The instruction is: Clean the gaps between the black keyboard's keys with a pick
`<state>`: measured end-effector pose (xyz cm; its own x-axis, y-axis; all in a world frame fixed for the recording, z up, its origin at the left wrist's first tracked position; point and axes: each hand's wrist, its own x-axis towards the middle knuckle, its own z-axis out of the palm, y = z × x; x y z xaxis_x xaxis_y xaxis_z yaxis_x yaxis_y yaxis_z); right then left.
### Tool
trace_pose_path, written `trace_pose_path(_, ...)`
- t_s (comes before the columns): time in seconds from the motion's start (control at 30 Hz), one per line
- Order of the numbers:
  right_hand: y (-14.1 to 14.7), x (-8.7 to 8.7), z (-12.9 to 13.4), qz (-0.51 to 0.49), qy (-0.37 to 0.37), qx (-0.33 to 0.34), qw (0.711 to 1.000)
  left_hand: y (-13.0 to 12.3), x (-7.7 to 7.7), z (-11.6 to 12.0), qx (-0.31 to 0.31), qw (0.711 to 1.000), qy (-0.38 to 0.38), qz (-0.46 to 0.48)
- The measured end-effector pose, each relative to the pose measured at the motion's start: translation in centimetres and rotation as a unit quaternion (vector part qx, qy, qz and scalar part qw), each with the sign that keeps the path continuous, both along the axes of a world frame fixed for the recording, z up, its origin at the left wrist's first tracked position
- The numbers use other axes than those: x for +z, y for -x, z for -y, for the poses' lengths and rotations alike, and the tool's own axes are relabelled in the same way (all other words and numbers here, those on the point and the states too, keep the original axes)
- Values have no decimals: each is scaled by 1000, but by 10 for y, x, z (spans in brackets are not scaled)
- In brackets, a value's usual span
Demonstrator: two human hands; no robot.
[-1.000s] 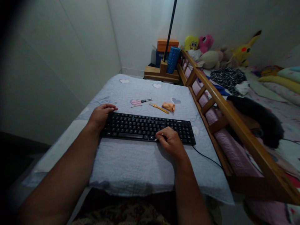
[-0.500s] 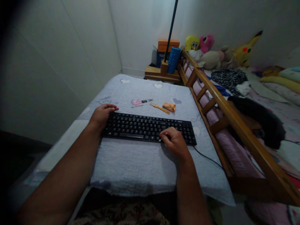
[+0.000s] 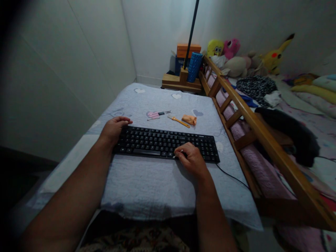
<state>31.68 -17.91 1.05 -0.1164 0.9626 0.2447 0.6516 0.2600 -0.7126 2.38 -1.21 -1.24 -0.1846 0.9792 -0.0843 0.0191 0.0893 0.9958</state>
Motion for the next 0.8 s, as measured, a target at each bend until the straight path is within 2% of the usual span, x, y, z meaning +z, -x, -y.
trace_pose_path(0.47,-12,0,1,8,-2,-30,1000,1,0,0,2,1000,2,-2)
trace_pose_path(0.8,-2,1,0,8,2,0,1000,0,0,0,4,1000,4,-7)
